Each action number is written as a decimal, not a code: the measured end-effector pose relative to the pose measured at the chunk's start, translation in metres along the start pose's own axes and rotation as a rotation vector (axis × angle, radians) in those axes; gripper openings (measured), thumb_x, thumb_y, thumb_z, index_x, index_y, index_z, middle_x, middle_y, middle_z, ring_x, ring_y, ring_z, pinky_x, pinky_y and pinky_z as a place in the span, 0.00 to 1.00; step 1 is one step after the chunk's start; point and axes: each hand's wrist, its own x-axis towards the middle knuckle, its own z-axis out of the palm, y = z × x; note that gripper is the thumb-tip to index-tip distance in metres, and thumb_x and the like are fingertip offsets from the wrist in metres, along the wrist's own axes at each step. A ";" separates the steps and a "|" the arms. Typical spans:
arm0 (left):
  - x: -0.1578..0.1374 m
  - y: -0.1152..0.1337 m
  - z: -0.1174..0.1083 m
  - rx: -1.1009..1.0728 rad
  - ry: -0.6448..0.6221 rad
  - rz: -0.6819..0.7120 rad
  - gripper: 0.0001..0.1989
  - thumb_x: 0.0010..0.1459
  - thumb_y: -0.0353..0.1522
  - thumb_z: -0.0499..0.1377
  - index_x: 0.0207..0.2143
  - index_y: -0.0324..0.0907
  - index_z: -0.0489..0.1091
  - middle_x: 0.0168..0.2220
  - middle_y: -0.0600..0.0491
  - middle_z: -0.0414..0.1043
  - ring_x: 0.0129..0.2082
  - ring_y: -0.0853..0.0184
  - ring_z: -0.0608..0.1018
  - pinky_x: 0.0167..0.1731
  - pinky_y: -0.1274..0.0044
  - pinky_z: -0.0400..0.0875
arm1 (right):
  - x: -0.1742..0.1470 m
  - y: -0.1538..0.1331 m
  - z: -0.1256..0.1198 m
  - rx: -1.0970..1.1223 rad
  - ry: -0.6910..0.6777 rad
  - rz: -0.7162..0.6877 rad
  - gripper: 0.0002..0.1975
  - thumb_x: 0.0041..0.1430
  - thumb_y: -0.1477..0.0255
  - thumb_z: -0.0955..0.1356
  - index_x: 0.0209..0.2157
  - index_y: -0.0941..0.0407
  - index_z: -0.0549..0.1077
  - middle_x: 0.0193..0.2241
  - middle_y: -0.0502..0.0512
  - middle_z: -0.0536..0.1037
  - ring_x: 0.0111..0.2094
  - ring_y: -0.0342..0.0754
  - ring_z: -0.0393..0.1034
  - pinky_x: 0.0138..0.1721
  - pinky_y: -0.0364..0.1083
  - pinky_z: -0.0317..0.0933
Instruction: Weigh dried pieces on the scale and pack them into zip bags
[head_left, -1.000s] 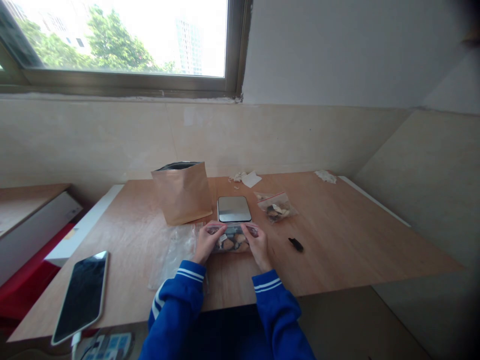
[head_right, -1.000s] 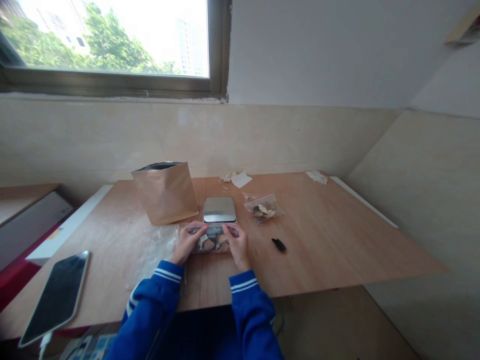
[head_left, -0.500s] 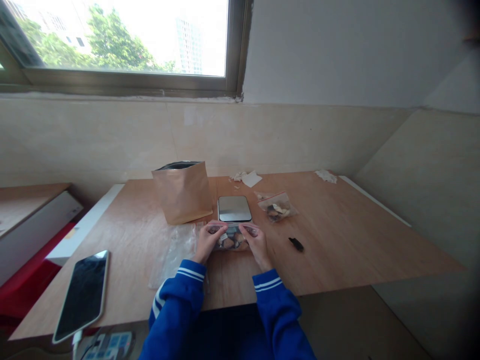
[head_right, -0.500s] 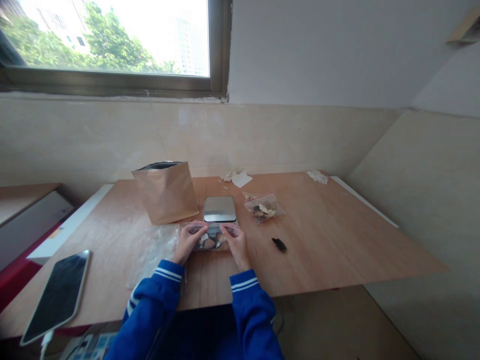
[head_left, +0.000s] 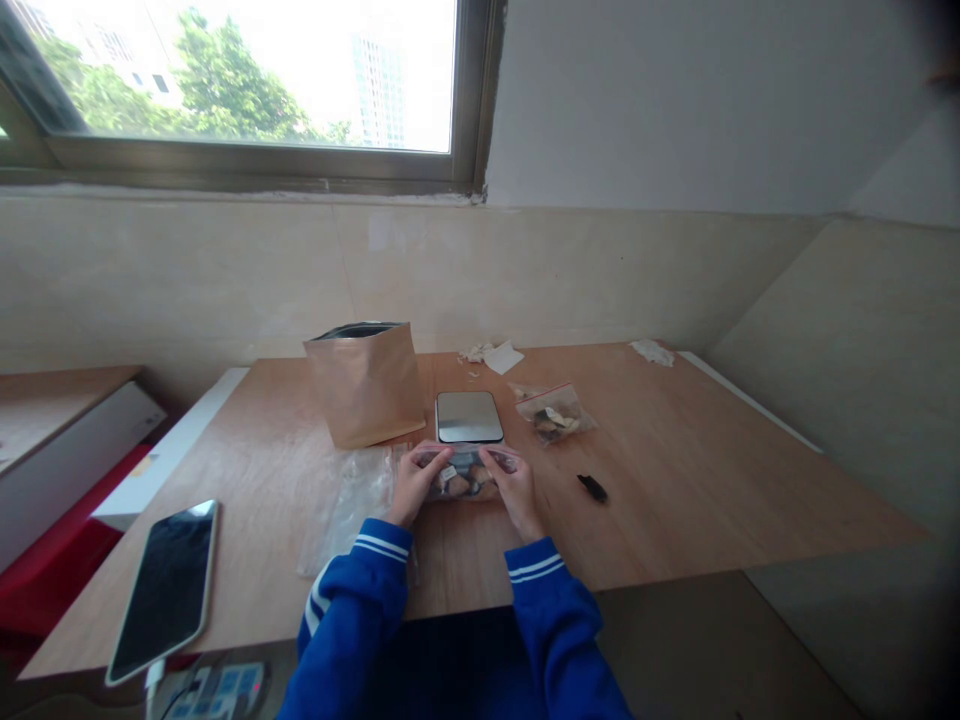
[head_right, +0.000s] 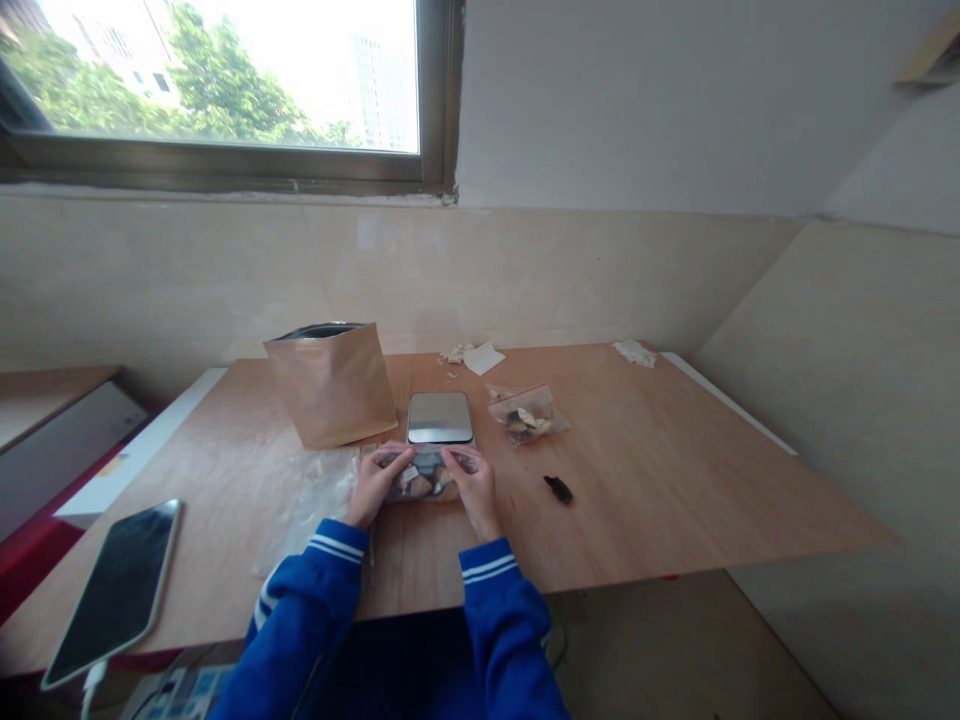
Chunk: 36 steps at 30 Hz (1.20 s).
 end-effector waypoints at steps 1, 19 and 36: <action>0.000 -0.001 0.000 -0.001 0.002 0.002 0.15 0.52 0.43 0.64 0.31 0.39 0.78 0.32 0.51 0.77 0.34 0.64 0.77 0.36 0.76 0.69 | 0.000 0.000 0.000 0.001 0.002 0.000 0.13 0.51 0.61 0.72 0.31 0.57 0.79 0.32 0.56 0.80 0.37 0.51 0.76 0.42 0.49 0.69; 0.000 0.000 0.002 0.030 0.022 -0.001 0.15 0.51 0.43 0.64 0.32 0.40 0.78 0.34 0.49 0.78 0.37 0.61 0.78 0.39 0.75 0.71 | 0.000 -0.001 0.001 0.021 -0.019 0.021 0.15 0.48 0.58 0.73 0.30 0.56 0.78 0.30 0.55 0.80 0.34 0.52 0.75 0.39 0.49 0.70; -0.002 0.009 0.005 0.011 -0.025 -0.004 0.15 0.49 0.42 0.66 0.30 0.39 0.77 0.32 0.48 0.78 0.35 0.62 0.79 0.37 0.74 0.73 | -0.001 0.002 0.001 0.020 -0.052 -0.002 0.13 0.49 0.59 0.73 0.29 0.54 0.77 0.29 0.53 0.80 0.33 0.50 0.75 0.38 0.48 0.69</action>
